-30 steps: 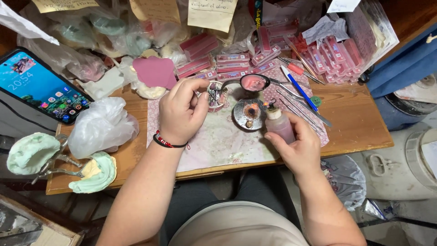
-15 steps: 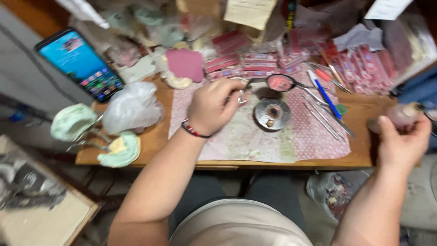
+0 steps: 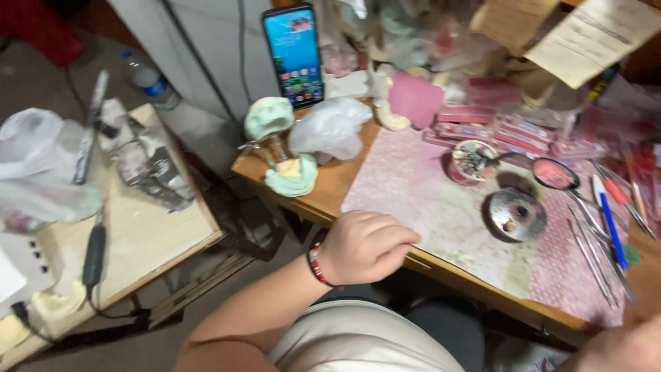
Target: The person handles a yellow dental mold and a pink denture, using a metal tool to scrape and shape the yellow mold. They repeatedly fit the pink denture into the yellow mold to check alignment, then place the mold into a plastic bag on the cluttered workbench.
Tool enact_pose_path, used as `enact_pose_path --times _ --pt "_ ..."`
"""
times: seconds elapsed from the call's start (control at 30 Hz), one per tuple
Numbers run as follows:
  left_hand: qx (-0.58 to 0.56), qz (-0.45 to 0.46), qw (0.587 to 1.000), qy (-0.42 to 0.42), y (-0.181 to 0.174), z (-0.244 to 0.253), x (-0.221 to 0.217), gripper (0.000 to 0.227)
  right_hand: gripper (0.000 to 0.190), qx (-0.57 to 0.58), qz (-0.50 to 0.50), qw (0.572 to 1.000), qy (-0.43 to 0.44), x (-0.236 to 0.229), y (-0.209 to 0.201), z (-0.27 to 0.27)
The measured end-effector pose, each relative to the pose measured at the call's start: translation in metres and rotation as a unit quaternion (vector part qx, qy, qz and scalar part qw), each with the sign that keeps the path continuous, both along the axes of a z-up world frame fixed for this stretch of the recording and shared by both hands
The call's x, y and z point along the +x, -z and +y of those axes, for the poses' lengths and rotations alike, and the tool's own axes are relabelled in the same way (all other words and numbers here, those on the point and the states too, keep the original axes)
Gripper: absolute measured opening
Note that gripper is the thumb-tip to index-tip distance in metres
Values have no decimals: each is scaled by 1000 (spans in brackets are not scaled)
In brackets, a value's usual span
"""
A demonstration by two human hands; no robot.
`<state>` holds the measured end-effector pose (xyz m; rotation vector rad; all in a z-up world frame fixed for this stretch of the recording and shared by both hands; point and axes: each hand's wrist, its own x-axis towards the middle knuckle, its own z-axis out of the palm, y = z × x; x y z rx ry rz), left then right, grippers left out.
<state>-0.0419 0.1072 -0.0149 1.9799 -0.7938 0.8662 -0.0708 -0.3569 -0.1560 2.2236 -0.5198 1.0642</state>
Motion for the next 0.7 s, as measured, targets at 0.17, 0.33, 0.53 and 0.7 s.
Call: enact_pose_path --times 0.17,0.33,0.53,0.7 --pt "36 21 980 -197 22 59 -2 20 26 373 -45 638 -672 52 -98 171" --pt "56 43 952 -299 -29 73 5 31 23 415 186 575 -680 83 -178 322" --pt "130 194 912 -337 -23 67 25 76 85 613 354 488 -511 140 -178 391" --pt "128 167 927 -309 -6 72 33 77 20 731 243 341 -539 153 -132 403"
